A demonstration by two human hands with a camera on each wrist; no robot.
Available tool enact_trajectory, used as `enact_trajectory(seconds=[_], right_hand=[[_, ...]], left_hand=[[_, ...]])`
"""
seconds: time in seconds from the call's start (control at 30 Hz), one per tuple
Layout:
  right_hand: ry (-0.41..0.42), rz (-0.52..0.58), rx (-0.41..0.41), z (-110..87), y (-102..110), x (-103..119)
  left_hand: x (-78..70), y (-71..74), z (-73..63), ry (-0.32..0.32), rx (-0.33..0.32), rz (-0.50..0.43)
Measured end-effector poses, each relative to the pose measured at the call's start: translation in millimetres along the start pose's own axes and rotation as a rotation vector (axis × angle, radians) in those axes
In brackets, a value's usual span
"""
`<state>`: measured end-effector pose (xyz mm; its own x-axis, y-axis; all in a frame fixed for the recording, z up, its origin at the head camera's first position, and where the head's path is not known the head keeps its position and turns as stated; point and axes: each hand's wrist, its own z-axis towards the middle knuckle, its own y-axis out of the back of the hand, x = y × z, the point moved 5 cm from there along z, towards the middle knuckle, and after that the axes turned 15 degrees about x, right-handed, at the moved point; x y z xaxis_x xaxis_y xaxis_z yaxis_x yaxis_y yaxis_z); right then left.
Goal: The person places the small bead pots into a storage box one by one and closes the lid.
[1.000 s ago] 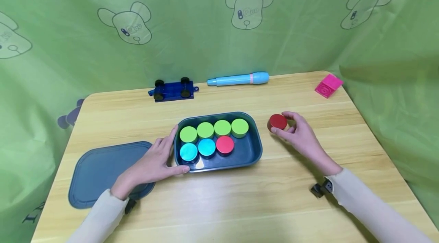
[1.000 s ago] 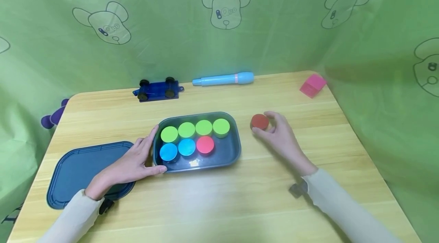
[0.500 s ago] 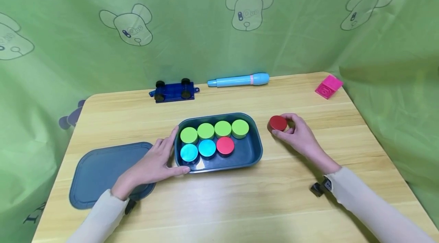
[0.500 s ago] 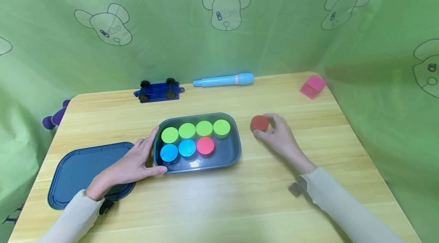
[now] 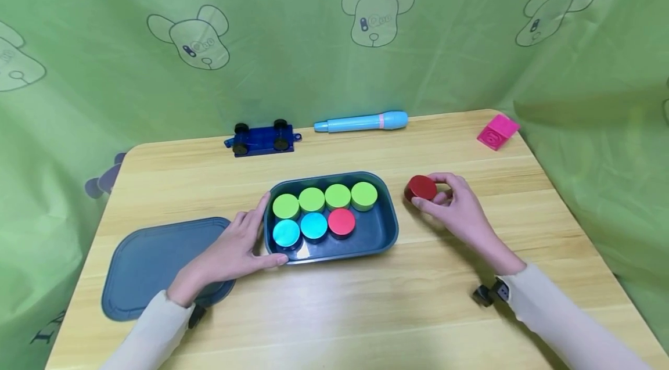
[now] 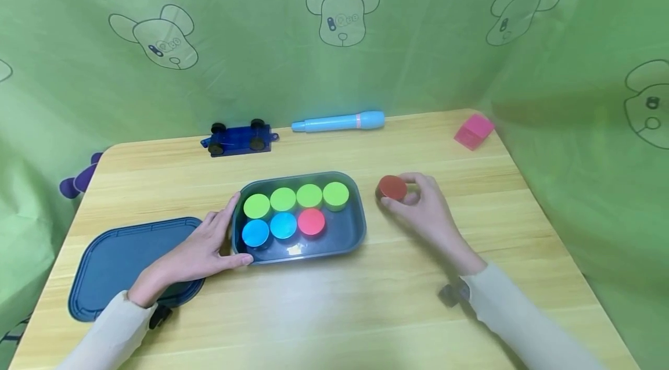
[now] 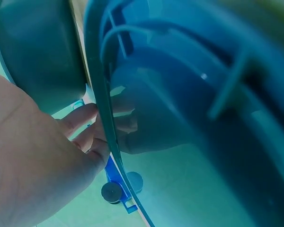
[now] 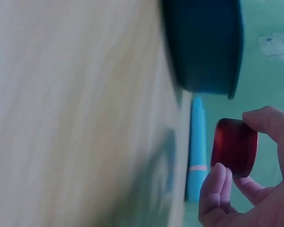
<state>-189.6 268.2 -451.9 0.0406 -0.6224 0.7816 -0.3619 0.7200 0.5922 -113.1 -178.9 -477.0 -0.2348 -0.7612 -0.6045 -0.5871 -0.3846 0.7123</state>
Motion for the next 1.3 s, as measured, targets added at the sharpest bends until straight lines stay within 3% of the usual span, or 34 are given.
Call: enact_trajectory(seconds=[0.33, 0.8, 0.97, 1.3], right_hand=[[0.109, 0.051, -0.002, -14.2, -9.0, 31.3], [0.179, 0.052, 0.083, -12.9, -47.6, 57.0], [0.172, -0.002, 0.104, -8.8, -62.2, 56.3], [0.16, -0.224, 0.085, -5.7, -76.5, 62.2]], left_hand=[[-1.1, 0.0, 0.4, -0.021, 0.001, -0.008], [-0.9, 1.0, 0.1, -0.014, 0.005, -0.003], [-0.6, -0.1, 0.5, -0.017, 0.003, 0.002], [-1.1, 0.8, 0.7, -0.024, -0.002, 0.005]])
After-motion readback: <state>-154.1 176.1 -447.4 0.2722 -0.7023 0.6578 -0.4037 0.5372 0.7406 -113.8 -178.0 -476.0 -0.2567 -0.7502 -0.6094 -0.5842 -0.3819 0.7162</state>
